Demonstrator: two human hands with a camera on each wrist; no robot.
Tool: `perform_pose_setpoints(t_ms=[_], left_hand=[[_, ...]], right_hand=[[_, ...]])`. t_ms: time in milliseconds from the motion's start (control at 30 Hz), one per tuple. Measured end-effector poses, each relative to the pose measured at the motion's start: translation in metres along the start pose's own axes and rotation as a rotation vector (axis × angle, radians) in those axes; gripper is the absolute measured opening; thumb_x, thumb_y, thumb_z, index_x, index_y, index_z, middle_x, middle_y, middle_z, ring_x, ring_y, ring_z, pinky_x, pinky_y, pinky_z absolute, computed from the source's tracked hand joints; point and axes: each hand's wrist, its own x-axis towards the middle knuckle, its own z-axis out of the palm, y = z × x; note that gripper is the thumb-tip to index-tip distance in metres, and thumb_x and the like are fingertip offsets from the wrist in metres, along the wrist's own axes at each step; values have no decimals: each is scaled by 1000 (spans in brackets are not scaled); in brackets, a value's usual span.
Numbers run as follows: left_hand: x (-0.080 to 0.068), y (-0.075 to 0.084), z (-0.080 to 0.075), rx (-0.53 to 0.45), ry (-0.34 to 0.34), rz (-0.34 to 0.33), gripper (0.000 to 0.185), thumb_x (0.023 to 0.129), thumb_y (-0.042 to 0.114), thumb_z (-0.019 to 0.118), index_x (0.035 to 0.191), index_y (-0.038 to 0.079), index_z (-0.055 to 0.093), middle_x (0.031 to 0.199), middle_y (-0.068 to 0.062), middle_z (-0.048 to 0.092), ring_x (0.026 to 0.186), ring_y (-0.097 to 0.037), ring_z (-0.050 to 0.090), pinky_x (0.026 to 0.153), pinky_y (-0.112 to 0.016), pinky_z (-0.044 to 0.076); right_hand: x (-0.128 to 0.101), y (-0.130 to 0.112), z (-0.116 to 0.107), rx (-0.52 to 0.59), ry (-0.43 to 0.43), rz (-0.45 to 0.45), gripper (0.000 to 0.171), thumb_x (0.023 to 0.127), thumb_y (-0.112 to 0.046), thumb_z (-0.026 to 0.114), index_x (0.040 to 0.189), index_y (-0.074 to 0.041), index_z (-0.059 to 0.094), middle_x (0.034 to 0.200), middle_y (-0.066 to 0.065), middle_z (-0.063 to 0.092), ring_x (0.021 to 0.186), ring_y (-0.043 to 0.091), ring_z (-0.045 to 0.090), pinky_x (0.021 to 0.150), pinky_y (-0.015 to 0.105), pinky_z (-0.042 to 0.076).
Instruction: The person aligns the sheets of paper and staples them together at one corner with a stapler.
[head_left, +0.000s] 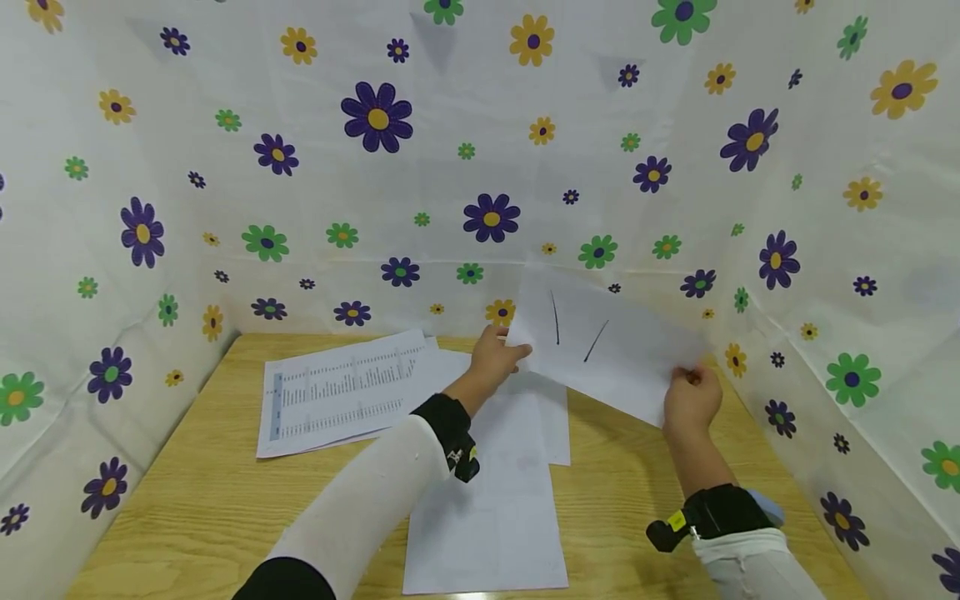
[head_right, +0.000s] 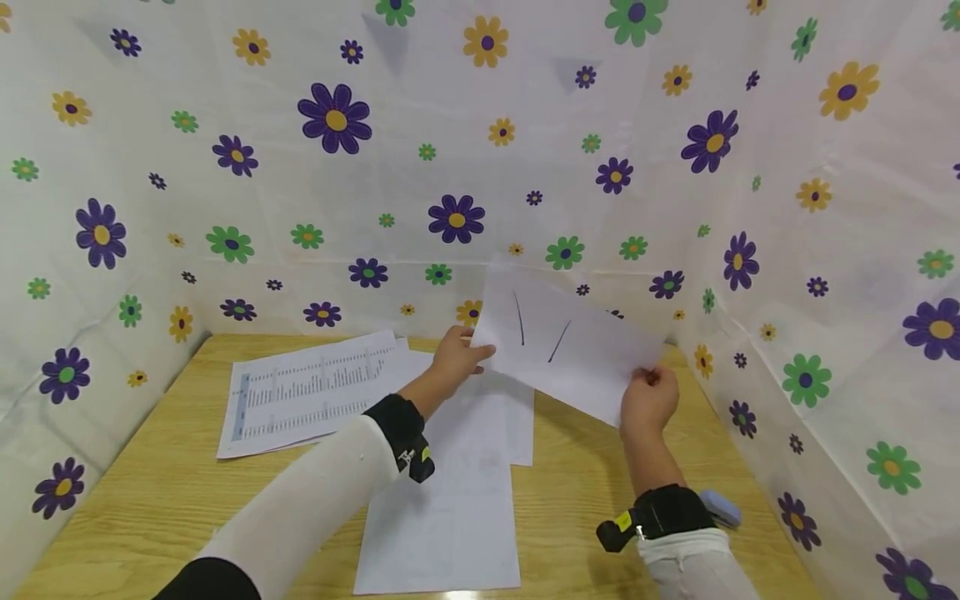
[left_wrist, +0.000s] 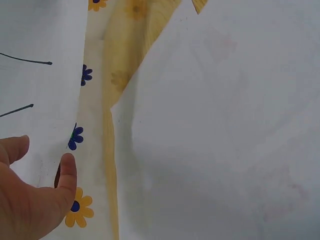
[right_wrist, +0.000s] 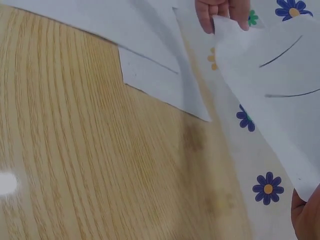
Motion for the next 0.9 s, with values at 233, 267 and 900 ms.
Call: perform_pose_setpoints(t_ms=[233, 267, 900], left_hand=[[-1, 6, 2, -364, 36, -81, 79, 91, 16, 79, 154, 6, 31, 131, -20, 58, 93, -27, 73, 90, -39, 60], [0, 6, 3, -406, 27, -85, 81, 91, 14, 79, 154, 6, 29, 127, -20, 61, 92, -26, 74, 91, -41, 60], [-21, 18, 20, -341, -116, 21, 42, 97, -3, 66, 136, 9, 55, 124, -14, 66, 91, -19, 70, 73, -28, 60]], right_hand=[[-3, -4, 1, 102, 16, 68, 35, 104, -8, 51, 136, 6, 55, 127, 7, 53, 114, 16, 49, 94, 26, 43], [-4, -4, 2, 119, 14, 75, 36, 104, -8, 51, 137, 6, 54, 129, 8, 53, 115, 17, 49, 96, 26, 44], [-55, -5, 28, 378, -321, 97, 37, 106, 0, 43, 143, -1, 42, 128, 12, 55, 109, 22, 62, 85, 30, 57]])
